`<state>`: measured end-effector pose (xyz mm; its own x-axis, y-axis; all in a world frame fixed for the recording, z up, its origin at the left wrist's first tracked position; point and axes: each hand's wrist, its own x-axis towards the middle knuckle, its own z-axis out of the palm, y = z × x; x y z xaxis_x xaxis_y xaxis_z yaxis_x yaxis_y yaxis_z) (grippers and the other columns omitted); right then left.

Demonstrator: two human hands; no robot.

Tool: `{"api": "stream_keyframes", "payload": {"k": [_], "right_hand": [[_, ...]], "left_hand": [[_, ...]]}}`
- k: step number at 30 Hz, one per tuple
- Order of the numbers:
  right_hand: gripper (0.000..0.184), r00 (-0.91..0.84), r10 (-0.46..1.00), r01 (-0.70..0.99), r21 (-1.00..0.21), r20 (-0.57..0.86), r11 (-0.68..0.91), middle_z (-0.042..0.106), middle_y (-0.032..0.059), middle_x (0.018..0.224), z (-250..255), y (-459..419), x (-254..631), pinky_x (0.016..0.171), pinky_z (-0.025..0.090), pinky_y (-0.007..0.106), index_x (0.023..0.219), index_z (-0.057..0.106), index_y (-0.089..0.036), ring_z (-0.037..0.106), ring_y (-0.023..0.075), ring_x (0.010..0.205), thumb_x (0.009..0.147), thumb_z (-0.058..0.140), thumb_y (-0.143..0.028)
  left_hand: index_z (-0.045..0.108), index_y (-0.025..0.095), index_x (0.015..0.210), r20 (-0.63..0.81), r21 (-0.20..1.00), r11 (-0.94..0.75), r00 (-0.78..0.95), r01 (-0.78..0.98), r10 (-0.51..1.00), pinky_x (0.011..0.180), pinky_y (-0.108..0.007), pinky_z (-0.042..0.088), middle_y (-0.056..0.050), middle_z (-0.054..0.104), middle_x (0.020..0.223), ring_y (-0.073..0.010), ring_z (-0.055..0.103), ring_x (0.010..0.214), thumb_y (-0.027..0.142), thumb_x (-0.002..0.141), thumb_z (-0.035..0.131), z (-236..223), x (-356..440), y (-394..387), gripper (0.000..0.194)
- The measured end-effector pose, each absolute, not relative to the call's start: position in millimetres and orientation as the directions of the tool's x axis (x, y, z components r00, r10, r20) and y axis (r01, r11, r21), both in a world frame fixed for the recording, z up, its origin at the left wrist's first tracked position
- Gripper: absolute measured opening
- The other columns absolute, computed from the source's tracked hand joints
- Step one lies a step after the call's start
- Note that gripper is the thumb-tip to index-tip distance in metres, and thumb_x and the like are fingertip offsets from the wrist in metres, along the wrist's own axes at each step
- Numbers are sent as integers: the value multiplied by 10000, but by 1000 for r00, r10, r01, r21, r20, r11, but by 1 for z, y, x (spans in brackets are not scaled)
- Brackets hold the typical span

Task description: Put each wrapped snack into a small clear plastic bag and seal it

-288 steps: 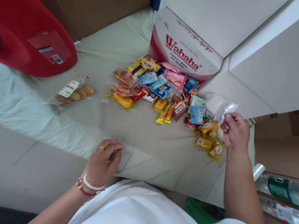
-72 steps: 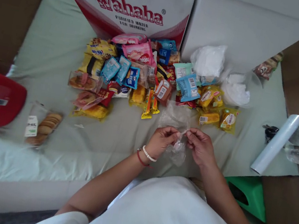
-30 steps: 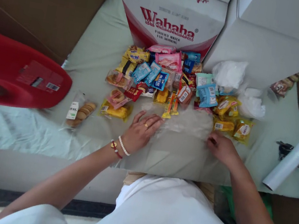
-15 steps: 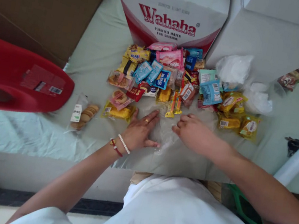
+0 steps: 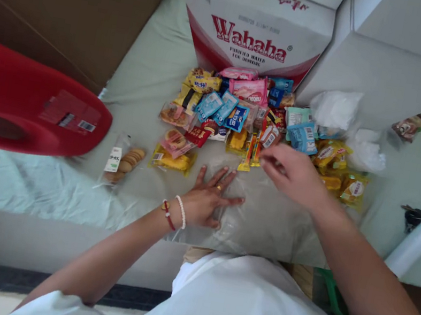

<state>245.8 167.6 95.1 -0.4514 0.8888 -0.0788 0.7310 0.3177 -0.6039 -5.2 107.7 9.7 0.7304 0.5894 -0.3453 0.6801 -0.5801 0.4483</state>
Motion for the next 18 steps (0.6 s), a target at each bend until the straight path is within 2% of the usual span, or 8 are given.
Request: {"api": "stream_keyframes", "payload": {"k": [2,5,8,10,12,14,16,18], "right_hand": [[282,-445,895,815,-434,-43,384,695,126,1114,75,203,211,894,493,377,1175,720,-160,618,266,1039,973,602,-318],[483,-438,896,887,-194,-74,418,614,187,1304,45,229,171,930,489,444,1321,657,-157,524,358,1213,884,745,-345],[394,-430,899,898,-144,-85,416,586,202,1352,36,233,166,919,488,470,1328,658,-167,526,377,1225,943,641,-250],[356,-404,913,886,-270,-50,378,640,172,1279,45,228,183,915,495,459,1305,668,-177,587,340,1156,960,584,-206],[345,-291,956,820,-504,41,271,689,120,1174,62,217,210,886,516,418,1289,661,-199,643,286,1051,953,607,-254],[329,-65,992,625,-771,104,122,705,68,1081,79,195,236,785,540,353,1239,654,-232,669,232,933,938,645,-363],[305,137,991,320,-946,-4,-48,695,30,977,88,165,255,630,529,291,1143,645,-256,662,190,797,908,662,-450],[319,134,959,103,-959,-249,-264,676,11,886,81,130,265,527,505,264,1050,634,-257,638,173,696,860,684,-509]], "left_hand": [[461,505,1504,-346,451,-593,744,667,572,1107,-866,-23,-124,20,1762,-498,53,1592,456,706,883,9,-3,99,904],[457,491,1514,-327,469,-590,750,657,575,1115,-863,-24,-136,45,1760,-492,57,1594,484,724,867,5,-4,91,890],[469,476,1513,-303,504,-577,757,642,578,1120,-855,-47,-143,61,1758,-498,67,1591,580,728,839,2,-8,90,875],[504,457,1497,-278,540,-563,764,626,582,1116,-854,-70,-150,74,1756,-506,74,1588,682,733,788,1,-9,94,846],[567,446,1451,-251,574,-534,754,621,606,1122,-848,-72,-137,99,1756,-492,91,1590,728,811,679,0,-8,98,709],[638,442,1383,-233,596,-491,722,636,652,1133,-842,-52,-110,140,1754,-459,119,1596,671,939,536,-1,-6,101,510],[677,439,1335,-227,604,-461,695,650,682,1131,-846,-38,-96,167,1751,-442,139,1596,592,993,492,-2,-2,102,418],[669,444,1340,-223,596,-467,694,653,684,1119,-857,-41,-101,158,1752,-450,135,1595,536,955,606,-2,0,103,400]]}}
